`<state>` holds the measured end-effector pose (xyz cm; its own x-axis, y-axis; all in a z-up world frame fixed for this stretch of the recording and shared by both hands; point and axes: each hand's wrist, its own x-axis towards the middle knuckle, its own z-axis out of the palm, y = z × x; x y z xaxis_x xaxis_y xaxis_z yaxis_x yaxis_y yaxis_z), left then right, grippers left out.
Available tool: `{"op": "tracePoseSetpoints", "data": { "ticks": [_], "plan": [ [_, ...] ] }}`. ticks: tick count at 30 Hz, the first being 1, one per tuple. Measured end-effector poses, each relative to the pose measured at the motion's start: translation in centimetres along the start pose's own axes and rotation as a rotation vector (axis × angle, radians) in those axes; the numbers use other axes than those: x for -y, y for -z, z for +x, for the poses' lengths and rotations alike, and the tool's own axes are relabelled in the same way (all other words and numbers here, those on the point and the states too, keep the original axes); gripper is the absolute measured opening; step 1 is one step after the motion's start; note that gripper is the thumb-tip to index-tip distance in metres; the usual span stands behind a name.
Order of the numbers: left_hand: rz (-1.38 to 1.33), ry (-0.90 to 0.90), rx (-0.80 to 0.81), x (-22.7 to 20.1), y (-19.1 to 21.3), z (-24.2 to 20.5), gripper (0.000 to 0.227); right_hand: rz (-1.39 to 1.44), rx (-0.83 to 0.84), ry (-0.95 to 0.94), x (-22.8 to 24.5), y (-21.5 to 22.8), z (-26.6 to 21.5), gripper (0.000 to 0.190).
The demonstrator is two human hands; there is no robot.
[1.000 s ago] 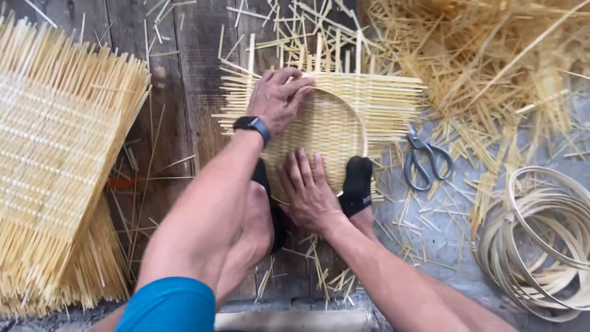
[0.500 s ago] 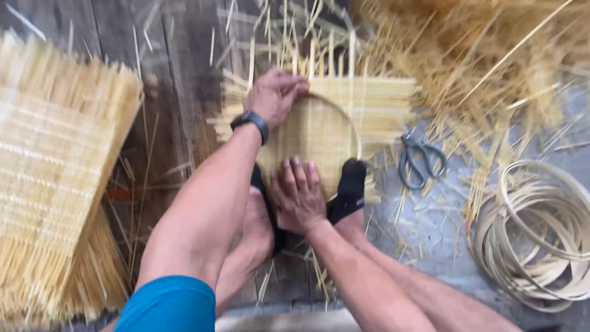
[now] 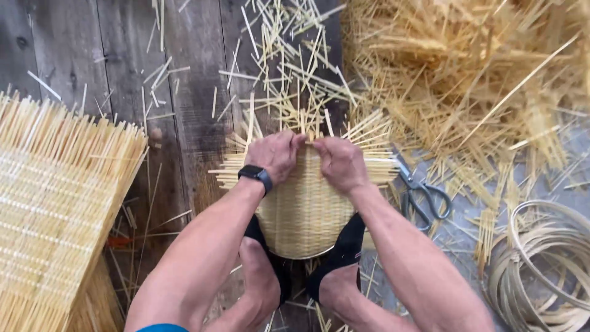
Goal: Weaving bamboo strips into a mat, fitting it onto a wooden mold with a hoop, and trimming the edges with scissors to create a steamer component.
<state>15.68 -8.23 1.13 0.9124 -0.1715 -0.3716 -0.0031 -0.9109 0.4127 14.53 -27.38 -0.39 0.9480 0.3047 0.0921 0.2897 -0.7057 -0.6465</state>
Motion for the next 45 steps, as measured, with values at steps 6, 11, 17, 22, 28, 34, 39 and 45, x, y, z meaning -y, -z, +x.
{"op": "tracePoseSetpoints", "data": {
  "ticks": [6,11,17,22,28,34,39,45],
  "plan": [
    [-0.268,0.114,0.078,1.5,-1.9,2.1,0.054,0.217,0.003,-0.311,0.3,0.9,-1.0,0.019],
    [-0.297,0.311,0.243,2.8,-3.2,4.0,0.061,-0.354,-0.271,-0.241,2.5,1.2,-2.3,0.036],
    [-0.340,0.298,0.216,1.5,-1.7,2.3,0.060,-0.117,0.178,-0.865,1.8,0.4,-2.5,0.057],
    [-0.399,0.244,0.199,3.0,-3.5,3.8,0.055,0.069,0.074,-0.645,-3.2,-1.9,-3.8,0.055],
    [-0.539,0.306,0.020,2.5,-2.4,1.6,0.051,-0.022,0.437,-0.467,4.7,-2.3,4.3,0.056],
    [-0.189,0.416,-0.624,1.6,-4.9,-6.5,0.056,-0.292,0.572,-0.402,7.7,-2.0,5.3,0.065],
    [-0.385,0.639,-0.232,2.6,-3.3,-5.5,0.067,-0.285,0.623,-0.536,8.8,-2.0,6.2,0.068],
    [-0.467,0.689,-0.099,5.6,-6.1,-3.8,0.075,-0.257,0.521,-0.502,8.2,-2.6,5.5,0.058]
  ]
}}
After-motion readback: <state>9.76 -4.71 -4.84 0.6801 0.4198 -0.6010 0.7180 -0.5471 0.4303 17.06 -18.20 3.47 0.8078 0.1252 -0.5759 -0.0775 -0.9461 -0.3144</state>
